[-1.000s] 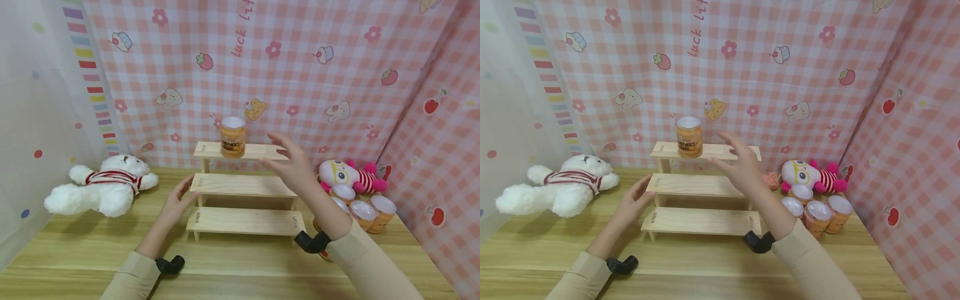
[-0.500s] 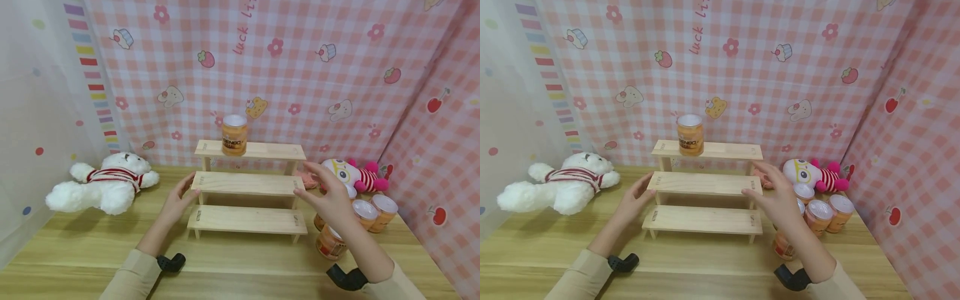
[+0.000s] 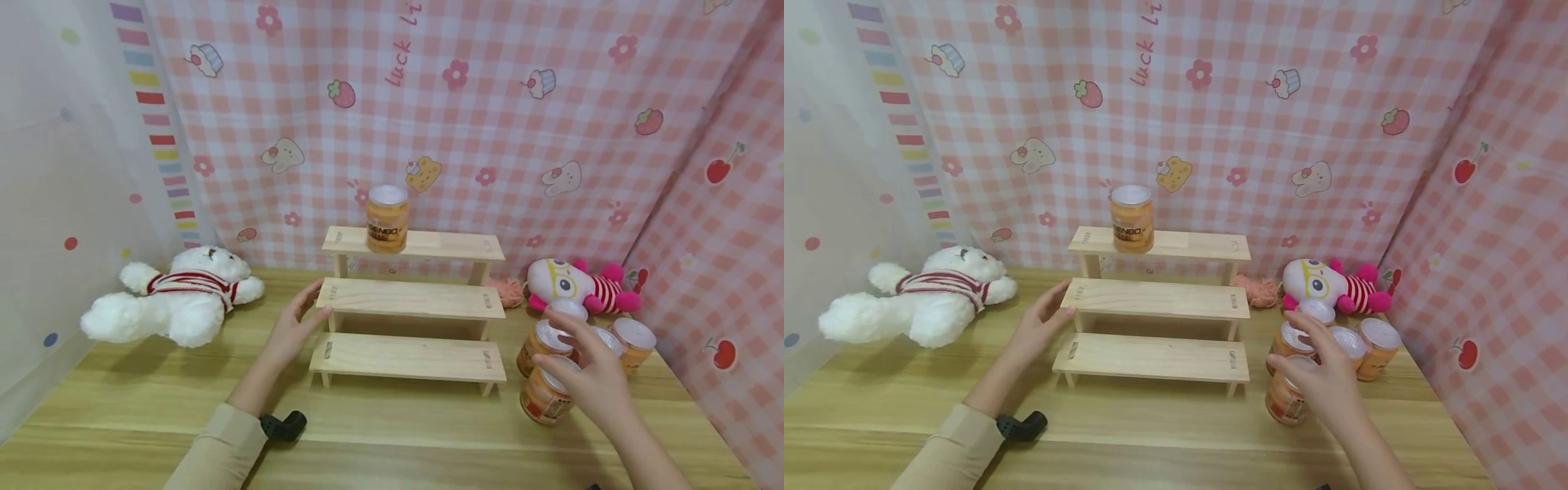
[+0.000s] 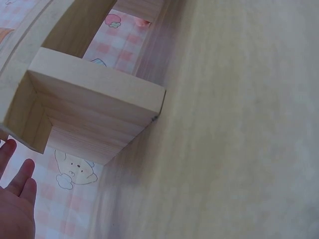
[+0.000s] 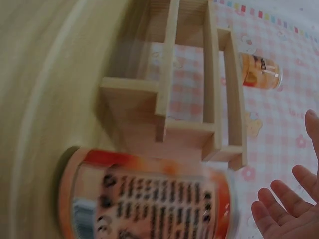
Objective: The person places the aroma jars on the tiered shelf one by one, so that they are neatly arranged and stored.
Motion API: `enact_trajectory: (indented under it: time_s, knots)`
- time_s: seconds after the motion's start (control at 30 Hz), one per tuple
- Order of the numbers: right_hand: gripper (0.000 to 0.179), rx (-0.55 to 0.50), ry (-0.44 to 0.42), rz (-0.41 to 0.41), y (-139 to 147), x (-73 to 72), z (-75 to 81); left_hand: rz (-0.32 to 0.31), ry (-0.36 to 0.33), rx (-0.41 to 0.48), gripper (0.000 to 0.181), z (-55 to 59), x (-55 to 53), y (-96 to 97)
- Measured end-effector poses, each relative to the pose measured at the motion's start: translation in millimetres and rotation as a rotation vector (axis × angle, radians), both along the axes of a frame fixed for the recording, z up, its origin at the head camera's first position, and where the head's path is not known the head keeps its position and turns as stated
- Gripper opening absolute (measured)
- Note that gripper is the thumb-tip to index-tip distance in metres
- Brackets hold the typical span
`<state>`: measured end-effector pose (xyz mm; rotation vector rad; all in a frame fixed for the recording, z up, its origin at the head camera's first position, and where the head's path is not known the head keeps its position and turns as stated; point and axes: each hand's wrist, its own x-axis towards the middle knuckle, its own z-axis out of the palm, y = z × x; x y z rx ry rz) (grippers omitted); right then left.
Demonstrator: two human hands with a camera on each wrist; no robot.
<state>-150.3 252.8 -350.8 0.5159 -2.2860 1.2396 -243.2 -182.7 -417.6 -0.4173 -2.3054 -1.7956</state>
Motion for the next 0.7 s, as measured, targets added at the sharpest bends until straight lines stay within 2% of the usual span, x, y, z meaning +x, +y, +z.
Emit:
enact_trajectory:
  time_s: [0.13, 0.3, 0.4, 0.7]
  knots:
    - [0.061, 0.023, -0.002, -0.054, 13, 5.8, -9.7, -0.003, -0.022, 0.013, 0.059, 2.8, 1.4, 0.5]
    - [0.062, 0.079, 0.031, -0.111, 25, 10.4, -20.8, -0.013, -0.029, 0.010, 0.058, 18.5, 12.7, 5.1]
    - [0.063, 0.104, 0.015, -0.134, 31, 12.1, -26.9, -0.013, -0.029, 0.002, 0.057, 25.4, 17.5, 7.4]
    - [0.065, 0.103, -0.021, -0.102, 41, 12.6, -41.1, -0.016, -0.035, 0.010, 0.057, 27.1, 19.0, 7.9]
